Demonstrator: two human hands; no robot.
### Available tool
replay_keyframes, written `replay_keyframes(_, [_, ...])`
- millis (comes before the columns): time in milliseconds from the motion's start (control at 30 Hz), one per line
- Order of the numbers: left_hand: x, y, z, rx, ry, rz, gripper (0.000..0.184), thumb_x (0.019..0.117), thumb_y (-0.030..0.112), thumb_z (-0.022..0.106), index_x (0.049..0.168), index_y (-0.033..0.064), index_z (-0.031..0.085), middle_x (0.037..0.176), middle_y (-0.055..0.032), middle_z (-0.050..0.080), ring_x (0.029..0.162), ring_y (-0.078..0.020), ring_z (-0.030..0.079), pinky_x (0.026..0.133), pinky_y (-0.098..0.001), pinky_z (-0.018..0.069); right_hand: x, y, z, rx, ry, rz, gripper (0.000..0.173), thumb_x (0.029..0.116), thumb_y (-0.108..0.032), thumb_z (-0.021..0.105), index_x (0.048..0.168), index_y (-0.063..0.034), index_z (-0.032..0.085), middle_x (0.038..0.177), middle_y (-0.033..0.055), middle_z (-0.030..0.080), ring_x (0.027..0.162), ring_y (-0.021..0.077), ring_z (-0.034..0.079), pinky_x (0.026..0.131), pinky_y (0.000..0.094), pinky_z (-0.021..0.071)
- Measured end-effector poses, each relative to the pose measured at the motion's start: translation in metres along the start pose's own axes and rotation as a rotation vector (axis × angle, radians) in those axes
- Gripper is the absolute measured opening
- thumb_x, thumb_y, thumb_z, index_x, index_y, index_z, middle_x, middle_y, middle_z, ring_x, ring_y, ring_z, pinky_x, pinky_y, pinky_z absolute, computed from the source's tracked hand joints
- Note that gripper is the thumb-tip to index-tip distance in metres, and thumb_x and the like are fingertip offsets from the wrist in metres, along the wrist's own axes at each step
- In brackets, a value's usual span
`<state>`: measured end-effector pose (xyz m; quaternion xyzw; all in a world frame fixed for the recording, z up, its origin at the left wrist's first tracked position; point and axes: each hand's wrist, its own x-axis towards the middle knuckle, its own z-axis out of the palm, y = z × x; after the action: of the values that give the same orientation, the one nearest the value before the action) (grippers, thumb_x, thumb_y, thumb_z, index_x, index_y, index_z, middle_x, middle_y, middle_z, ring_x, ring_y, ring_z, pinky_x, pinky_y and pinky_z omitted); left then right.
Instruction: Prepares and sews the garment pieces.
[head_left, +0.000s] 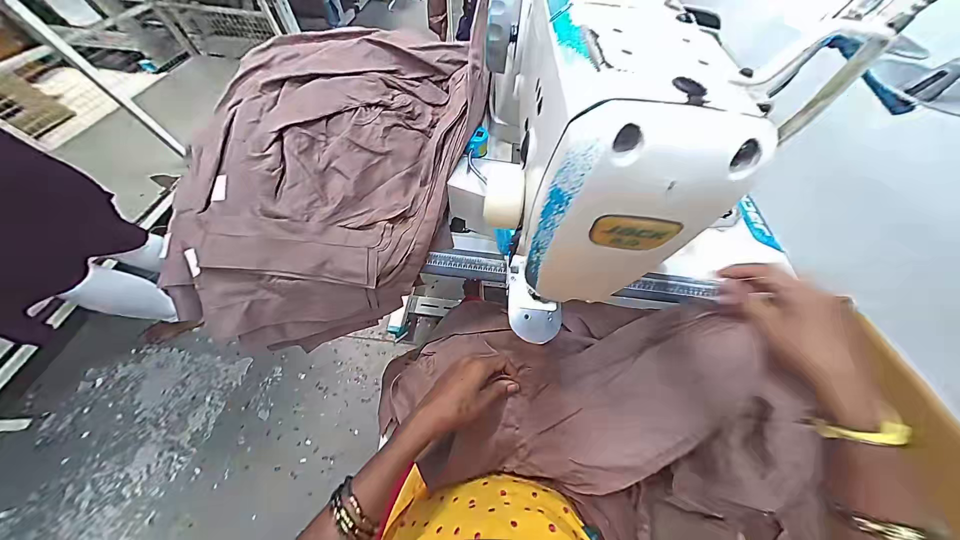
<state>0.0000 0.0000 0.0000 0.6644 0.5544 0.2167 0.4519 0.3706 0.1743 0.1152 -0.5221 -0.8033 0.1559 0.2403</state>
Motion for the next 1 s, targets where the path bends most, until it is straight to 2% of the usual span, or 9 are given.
replay_keyframes(67, [-0.005,0.014,-0.01,0.019,0.026,0.071,0.027,0.1048,0.023,0.056,0.115,0.003,0.07,0.102,-0.0128,0.072,0.096,-0.0242,0.069,0.091,-0.0472,0.0531,0.005,-0.061,0.061,0.346,-0.163,-0.1,0.02,0.0978,-0.017,0.065,0.11,-0.0014,0.07,0.097,0.0048,0.074,0.08,0.0123,0.073,0.07,0.0315,0.063])
replay_keyframes(133, [-0.011,0.026,-0.019,0.08,0.086,0.17,0.024,0.105,0.022,0.055,0.112,0.0051,0.071,0.101,-0.0106,0.073,0.094,-0.0227,0.07,0.088,-0.0465,0.0553,0.008,-0.096,0.1,0.606,-0.245,-0.156,0.021,0.0901,-0.021,0.075,0.1,-0.0055,0.064,0.082,-0.0051,0.069,0.068,0.0014,0.065,0.062,0.0216,0.0569])
replay_keyframes(267, [-0.023,0.03,-0.009,0.174,0.211,0.304,0.022,0.1026,0.023,0.057,0.105,0.0085,0.074,0.093,-0.0074,0.074,0.087,-0.0234,0.071,0.081,-0.0458,0.0563,0.009,-0.127,0.142,0.624,-0.126,-0.104,0.03,0.0779,-0.018,0.082,0.093,-0.0006,0.062,0.076,-0.0083,0.057,0.069,-0.008,0.051,0.067,0.0112,0.0444])
replay_keyframes(400, [-0.021,0.025,0.0,0.083,0.47,0.374,0.03,0.1036,0.036,0.057,0.097,0.0114,0.073,0.086,-0.0005,0.072,0.081,-0.0074,0.067,0.076,-0.0261,0.0554,0.01,-0.129,0.138,0.715,-0.185,-0.066,0.036,0.0791,-0.012,0.079,0.106,0.0045,0.062,0.086,-0.0061,0.062,0.078,-0.0096,0.055,0.074,0.0095,0.0473])
replay_keyframes(500, [-0.01,0.035,-0.019,-0.092,0.644,0.305,0.028,0.1001,0.035,0.064,0.095,0.0082,0.07,0.085,0.0048,0.072,0.078,0.0047,0.065,0.072,-0.0146,0.0543,0.016,-0.101,0.119,0.732,-0.51,-0.099,0.065,0.0839,-0.031,0.082,0.13,0.0018,0.051,0.108,-0.0079,0.066,0.097,-0.0105,0.061,0.087,0.0111,0.0522])
replay_keyframes(600, [0.003,0.041,-0.037,-0.325,0.61,0.113,0.017,0.0949,0.024,0.071,0.099,0.0089,0.065,0.089,0.0065,0.071,0.082,0.0009,0.066,0.077,-0.0196,0.056,0.014,-0.088,0.115,0.684,-0.552,-0.088,0.022,0.0918,-0.03,0.075,0.098,-0.0109,0.068,0.081,-0.0156,0.063,0.074,-0.0114,0.056,0.07,0.0111,0.0477])
replay_keyframes(667, [0.013,0.045,-0.042,-0.435,0.585,0.031,0.013,0.0939,0.018,0.069,0.101,0.0085,0.064,0.088,0.0046,0.069,0.083,-0.0024,0.066,0.078,-0.0221,0.0557,0.015,-0.094,0.11,0.63,-0.459,-0.02,0.013,0.0958,-0.026,0.069,0.088,-0.015,0.068,0.072,-0.0174,0.058,0.066,-0.0113,0.051,0.063,0.0116,0.0442])
replay_keyframes(800, [0.029,0.051,-0.047,-0.428,0.596,-0.004,0.011,0.0927,0.016,0.069,0.095,0.0107,0.06,0.081,0.006,0.066,0.076,-0.0008,0.063,0.071,-0.0205,0.0526,0.024,-0.102,0.103,0.516,-0.332,0.078,0.017,0.0958,-0.028,0.07,0.086,-0.0149,0.066,0.063,-0.017,0.048,0.055,-0.009,0.041,0.055,0.0131,0.0371])
replay_keyframes(1000, [0.03,0.05,-0.045,-0.391,0.602,0.026,0.008,0.0925,0.014,0.068,0.094,0.0112,0.06,0.082,0.0069,0.064,0.077,0.0007,0.062,0.072,-0.0185,0.0522,0.02,-0.1,0.105,0.423,-0.264,0.009,0.019,0.095,-0.029,0.069,0.089,-0.0111,0.07,0.068,-0.0133,0.054,0.06,-0.0089,0.045,0.059,0.0141,0.0402])
